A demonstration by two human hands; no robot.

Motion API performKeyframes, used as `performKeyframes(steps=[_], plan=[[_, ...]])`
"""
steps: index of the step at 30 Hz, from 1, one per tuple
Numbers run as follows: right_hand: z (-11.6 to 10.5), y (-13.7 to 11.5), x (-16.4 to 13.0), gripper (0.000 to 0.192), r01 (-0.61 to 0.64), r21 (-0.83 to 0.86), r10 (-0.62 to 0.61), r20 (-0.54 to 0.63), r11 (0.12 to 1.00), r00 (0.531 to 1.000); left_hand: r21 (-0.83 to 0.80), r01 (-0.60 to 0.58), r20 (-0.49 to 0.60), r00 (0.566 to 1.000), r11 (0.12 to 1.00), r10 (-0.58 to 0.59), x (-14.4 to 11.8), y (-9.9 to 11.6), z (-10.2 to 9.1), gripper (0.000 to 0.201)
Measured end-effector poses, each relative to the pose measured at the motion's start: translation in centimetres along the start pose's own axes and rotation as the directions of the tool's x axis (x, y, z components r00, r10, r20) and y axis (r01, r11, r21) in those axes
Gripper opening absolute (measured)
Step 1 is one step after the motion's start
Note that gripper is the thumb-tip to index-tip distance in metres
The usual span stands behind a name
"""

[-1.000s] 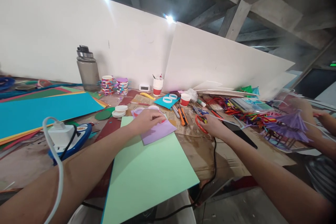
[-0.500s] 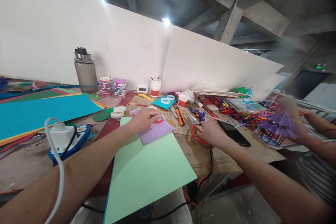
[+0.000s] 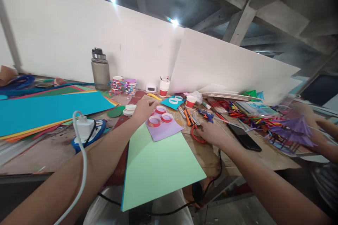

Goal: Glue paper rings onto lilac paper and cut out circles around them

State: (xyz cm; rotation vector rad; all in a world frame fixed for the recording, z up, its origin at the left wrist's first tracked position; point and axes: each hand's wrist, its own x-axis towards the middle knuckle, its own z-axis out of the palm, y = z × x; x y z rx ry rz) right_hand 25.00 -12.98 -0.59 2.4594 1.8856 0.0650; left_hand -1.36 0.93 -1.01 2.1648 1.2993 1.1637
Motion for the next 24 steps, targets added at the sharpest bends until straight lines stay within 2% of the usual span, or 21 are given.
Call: performKeyframes(steps=[1, 3, 5, 7, 9, 12, 15, 18, 22, 24], plan=[[-0.5, -0.1, 0.0, 0.039, 0.004, -0.029, -0.005, -0.02, 1.0, 1.0, -0.01, 0.003, 0.0, 1.0, 1.0, -0.003, 0.0, -0.1, -0.1, 0.036], [-1.7, -0.9, 0.0, 0.038, 0.042, -0.078, -0.053, -0.15, 0.996, 0.987, -0.017, 0.008, -0.001, 1.0, 1.0, -0.008, 0.0, -0.2, -0.1, 0.035], [-2.7, -2.7, 0.4, 0.034, 0.154, 0.036, -0.143, -0.214, 0.987, 0.966, -0.016, 0.02, -0.005, 1.0, 1.0, -0.02, 0.1, -0.4, -0.1, 0.035], [-3.3, -5.3, 1.2, 0.036, 0.316, 0.151, -0.272, -0.255, 0.937, 0.928, -0.017, 0.04, -0.007, 0.999, 0.999, -0.04, 0.2, -0.6, -0.1, 0.035], [-3.4, -7.9, 2.3, 0.045, 0.384, 0.146, -0.34, -0.255, 0.912, 0.905, -0.017, 0.056, -0.02, 0.998, 0.998, -0.056, 0.3, -0.7, -0.2, 0.035], [-2.6, -10.2, 4.1, 0.052, 0.352, 0.092, -0.33, -0.194, 0.931, 0.924, 0.006, 0.085, -0.052, 0.995, 0.996, -0.084, 0.4, -0.8, -0.6, 0.033], [-1.3, -10.2, 5.1, 0.049, 0.309, 0.122, -0.295, -0.119, 0.943, 0.948, 0.004, 0.141, -0.086, 0.986, 0.99, -0.141, 0.6, -1.1, -1.1, 0.034], [-0.2, -9.1, 5.2, 0.046, 0.3, 0.214, -0.311, 0.02, 0.93, 0.95, 0.032, 0.203, -0.127, 0.972, 0.979, -0.197, 0.8, -1.7, -1.4, 0.035], [0.1, -8.2, 5.0, 0.061, 0.356, 0.304, -0.382, 0.027, 0.884, 0.924, 0.102, 0.252, -0.127, 0.963, 0.962, -0.239, 0.8, -2.5, -1.4, 0.033], [0.1, -8.1, 5.2, 0.062, 0.344, 0.367, -0.382, 0.036, 0.865, 0.923, 0.117, 0.271, -0.106, 0.96, 0.955, -0.259, 0.7, -2.6, -1.2, 0.034]])
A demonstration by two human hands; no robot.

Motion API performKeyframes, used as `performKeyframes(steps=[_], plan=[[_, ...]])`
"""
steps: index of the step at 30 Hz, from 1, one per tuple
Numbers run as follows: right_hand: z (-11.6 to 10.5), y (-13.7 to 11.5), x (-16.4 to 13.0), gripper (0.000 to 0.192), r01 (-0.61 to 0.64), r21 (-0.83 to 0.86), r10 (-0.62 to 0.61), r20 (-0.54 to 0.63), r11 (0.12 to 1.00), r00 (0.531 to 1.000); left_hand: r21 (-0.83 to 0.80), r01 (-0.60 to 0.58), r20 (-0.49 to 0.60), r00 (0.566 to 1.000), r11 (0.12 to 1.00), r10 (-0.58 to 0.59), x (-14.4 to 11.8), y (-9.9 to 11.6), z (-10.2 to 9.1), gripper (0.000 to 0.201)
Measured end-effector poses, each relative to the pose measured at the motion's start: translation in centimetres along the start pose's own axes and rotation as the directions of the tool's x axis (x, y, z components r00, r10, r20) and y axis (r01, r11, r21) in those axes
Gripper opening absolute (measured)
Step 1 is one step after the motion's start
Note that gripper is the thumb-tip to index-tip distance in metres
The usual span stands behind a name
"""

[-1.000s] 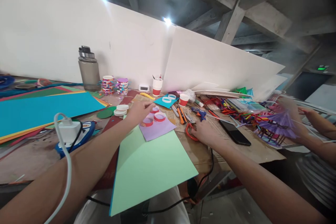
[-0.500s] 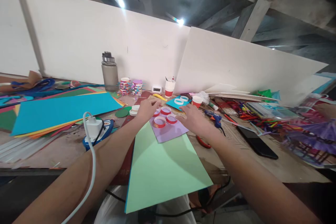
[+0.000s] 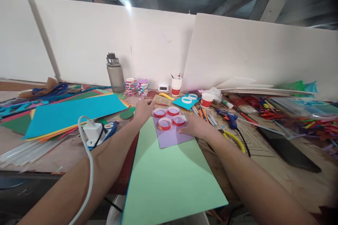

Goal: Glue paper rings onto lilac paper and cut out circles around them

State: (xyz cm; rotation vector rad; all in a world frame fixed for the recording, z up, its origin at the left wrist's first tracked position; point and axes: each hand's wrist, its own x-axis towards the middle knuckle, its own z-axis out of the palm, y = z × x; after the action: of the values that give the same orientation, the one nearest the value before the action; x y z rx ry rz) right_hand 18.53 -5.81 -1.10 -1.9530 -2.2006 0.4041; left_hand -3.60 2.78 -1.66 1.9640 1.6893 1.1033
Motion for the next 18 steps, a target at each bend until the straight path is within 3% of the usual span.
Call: performKeyframes(steps=[6, 10, 13, 18], plan=[[-0.2, 1.0, 1.0, 0.078, -0.17, 0.021, 0.169, 0.045, 0.985, 0.985, 0.04, -0.009, 0.034, 0.999, 0.999, 0.008, -0.2, 0.2, 0.2, 0.035], [-0.7, 0.6, 0.4, 0.069, -0.143, 0.013, 0.142, 0.052, 0.99, 0.988, 0.098, 0.017, 0.047, 0.999, 0.995, -0.021, -0.6, 0.4, 0.2, 0.032], [-1.1, -0.2, -0.4, 0.06, -0.096, 0.03, 0.094, 0.067, 0.995, 0.993, 0.244, 0.012, 0.107, 0.993, 0.97, -0.039, -1.1, 0.6, 0.1, 0.028], [-0.5, 0.2, -0.2, 0.081, -0.102, 0.119, 0.094, 0.068, 0.988, 0.993, 0.284, 0.069, 0.223, 0.965, 0.956, -0.136, -1.5, 0.9, 0.2, 0.025]])
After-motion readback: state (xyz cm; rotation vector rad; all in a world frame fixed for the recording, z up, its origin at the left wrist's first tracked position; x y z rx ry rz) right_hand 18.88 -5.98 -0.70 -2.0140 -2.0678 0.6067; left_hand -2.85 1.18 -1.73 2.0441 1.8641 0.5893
